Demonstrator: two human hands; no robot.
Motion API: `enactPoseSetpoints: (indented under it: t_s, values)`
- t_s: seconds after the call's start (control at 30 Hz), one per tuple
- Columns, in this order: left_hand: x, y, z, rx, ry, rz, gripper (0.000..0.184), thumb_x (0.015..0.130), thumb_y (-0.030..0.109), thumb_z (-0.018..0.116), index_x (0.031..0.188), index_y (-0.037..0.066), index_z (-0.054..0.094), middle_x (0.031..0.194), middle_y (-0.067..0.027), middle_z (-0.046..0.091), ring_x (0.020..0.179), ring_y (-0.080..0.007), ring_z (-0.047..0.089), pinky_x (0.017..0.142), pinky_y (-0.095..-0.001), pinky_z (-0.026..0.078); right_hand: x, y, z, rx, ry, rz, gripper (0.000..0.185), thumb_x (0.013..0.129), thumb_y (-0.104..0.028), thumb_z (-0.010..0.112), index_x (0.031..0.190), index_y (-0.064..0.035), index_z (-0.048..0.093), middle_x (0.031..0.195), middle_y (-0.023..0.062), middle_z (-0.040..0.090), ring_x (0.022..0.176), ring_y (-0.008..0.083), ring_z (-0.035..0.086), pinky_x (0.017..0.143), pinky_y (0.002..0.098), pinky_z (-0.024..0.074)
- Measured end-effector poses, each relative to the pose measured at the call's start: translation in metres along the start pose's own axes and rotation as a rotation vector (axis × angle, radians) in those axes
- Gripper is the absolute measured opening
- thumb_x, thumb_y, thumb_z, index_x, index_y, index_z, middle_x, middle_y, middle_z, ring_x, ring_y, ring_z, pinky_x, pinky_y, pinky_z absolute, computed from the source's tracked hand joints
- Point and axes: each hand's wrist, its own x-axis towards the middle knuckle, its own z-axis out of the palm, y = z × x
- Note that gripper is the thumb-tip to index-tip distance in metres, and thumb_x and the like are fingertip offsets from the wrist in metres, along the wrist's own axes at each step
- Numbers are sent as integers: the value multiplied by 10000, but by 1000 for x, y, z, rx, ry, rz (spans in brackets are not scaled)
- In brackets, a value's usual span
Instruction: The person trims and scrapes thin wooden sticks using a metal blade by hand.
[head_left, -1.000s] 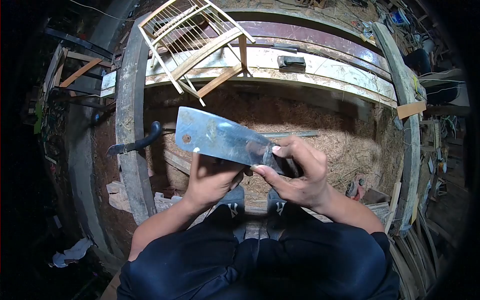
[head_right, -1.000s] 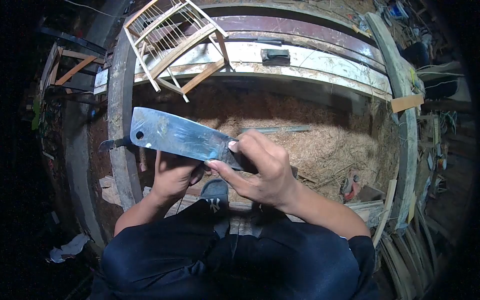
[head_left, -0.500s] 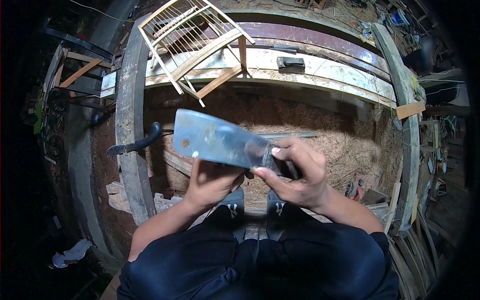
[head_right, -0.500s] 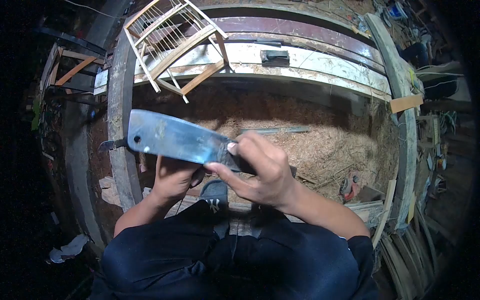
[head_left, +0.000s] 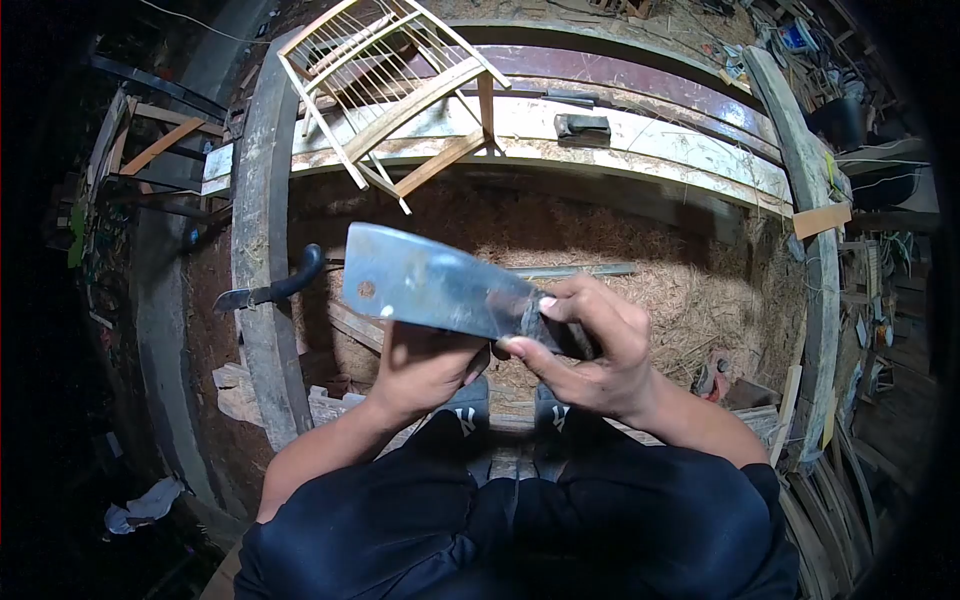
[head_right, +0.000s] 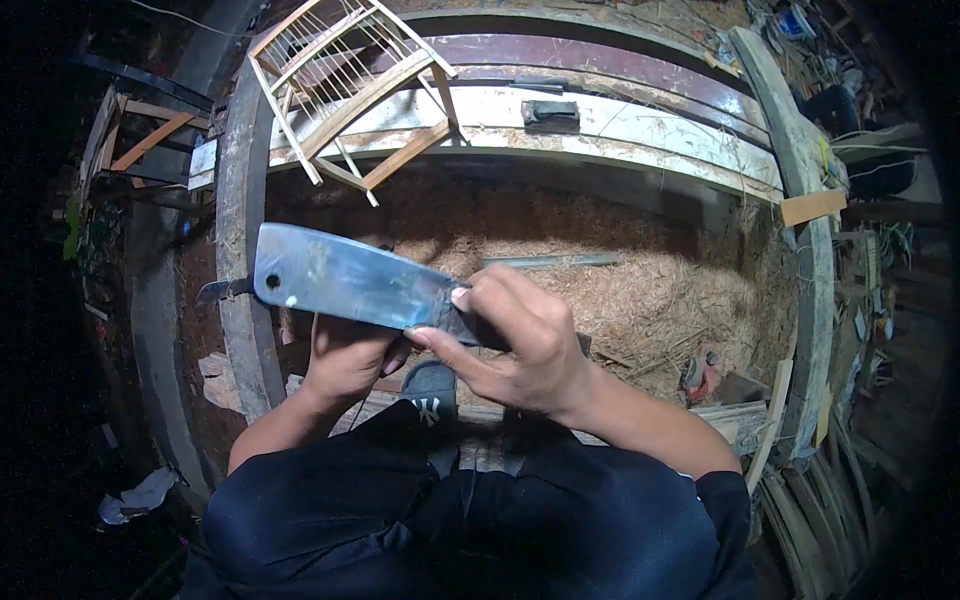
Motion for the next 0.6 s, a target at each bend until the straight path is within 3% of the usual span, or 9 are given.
enactPoseSetpoints:
  t_s: [0.03, 0.17, 0.23, 0.37, 0.47, 0.57, 0.6]
  values:
    - [0, 4, 0, 9, 37, 77, 150, 787, 79, 696, 936, 94, 683, 749, -12, 647, 705, -175, 634, 631, -316, 469, 0, 0, -1, -1, 19, 32, 313, 758, -145, 842, 786, 5, 569, 654, 83, 488, 524, 163, 492, 439, 315, 388]
    - [-2, 0, -5, -6, -8, -18, 243, 759, 126, 718, 1002, 133, 705, 862, 0, 683, 783, -189, 641, 749, -326, 477, -1, -1, -1, -9, -9, 21, 325, 754, -155, 847, 788, 3, 565, 654, 80, 491, 525, 167, 497, 441, 315, 387]
    - [-3, -3, -2, 152, 23, 69, 251, 770, 99, 711, 1020, 110, 702, 870, -21, 684, 759, -205, 644, 703, -316, 493, -1, 0, -2, -7, -12, 48, 330, 754, -159, 848, 787, 1, 562, 654, 79, 495, 527, 168, 498, 442, 313, 391]
    - [-2, 0, -2, -34, -2, 72, 293, 775, 35, 702, 1065, 77, 696, 890, -63, 686, 778, -233, 663, 690, -316, 509, 0, -1, 0, 5, 4, 17, 323, 751, -152, 846, 788, 8, 569, 654, 84, 496, 525, 177, 500, 444, 319, 392]
    - [-2, 1, -3, -56, -5, 103, 286, 771, 10, 704, 1054, 56, 690, 865, -96, 675, 755, -233, 657, 673, -330, 515, -2, -1, -2, -11, -35, 74, 328, 743, -153, 851, 778, 9, 568, 654, 84, 496, 522, 184, 500, 445, 317, 399]
    - [-3, 1, -4, 112, 45, 208, 280, 771, -10, 697, 1044, 52, 688, 847, -93, 671, 711, -226, 646, 638, -334, 514, -1, -3, 2, -7, -5, 11, 325, 745, -158, 852, 779, 3, 572, 650, 79, 494, 521, 175, 497, 440, 315, 397]
    - [-3, 4, -5, 56, 26, 141, 251, 794, 5, 687, 1040, 52, 690, 864, -85, 678, 738, -219, 646, 664, -335, 512, -1, -4, 2, -6, -4, 11, 325, 745, -158, 852, 779, 3, 572, 650, 79, 494, 521, 175, 497, 440, 315, 397]
